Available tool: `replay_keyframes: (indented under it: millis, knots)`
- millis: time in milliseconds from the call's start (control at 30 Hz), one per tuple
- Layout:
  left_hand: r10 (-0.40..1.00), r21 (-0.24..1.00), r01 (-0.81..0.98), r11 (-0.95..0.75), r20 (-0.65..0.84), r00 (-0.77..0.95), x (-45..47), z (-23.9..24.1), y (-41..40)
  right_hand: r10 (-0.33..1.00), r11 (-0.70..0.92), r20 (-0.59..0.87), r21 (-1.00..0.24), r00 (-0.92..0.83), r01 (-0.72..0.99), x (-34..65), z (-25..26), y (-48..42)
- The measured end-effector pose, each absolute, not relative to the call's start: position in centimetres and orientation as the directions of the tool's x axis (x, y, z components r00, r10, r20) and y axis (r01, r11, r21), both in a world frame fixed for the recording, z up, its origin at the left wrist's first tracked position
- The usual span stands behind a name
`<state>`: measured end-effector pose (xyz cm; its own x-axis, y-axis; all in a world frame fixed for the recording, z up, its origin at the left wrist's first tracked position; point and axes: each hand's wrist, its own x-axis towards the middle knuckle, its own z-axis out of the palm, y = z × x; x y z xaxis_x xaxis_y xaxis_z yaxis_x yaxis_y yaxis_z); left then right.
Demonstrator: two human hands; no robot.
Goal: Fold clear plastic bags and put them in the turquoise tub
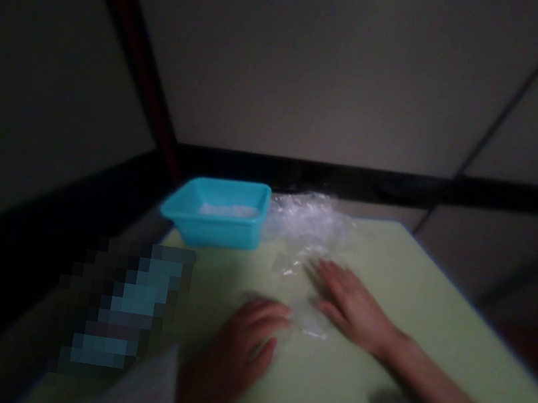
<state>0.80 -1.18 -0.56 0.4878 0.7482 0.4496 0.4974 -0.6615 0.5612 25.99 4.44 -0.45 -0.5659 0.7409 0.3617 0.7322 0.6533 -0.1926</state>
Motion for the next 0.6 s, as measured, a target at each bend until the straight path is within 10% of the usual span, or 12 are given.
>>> replay_keyframes:
  millis: [233,600]
  knots:
    - [0.693,0.424,0.554,-0.716,0.342,0.635,1.2,-0.1,-1.9,0.878,0.413,0.400,-0.357,-0.263,0.838,28.3,-2.2,7.0]
    - [0.830,0.400,0.746,-0.533,0.418,0.370,0.2,-0.7,0.0,0.702,0.665,0.401,-0.074,-0.588,0.743,26.3,2.3,3.6]
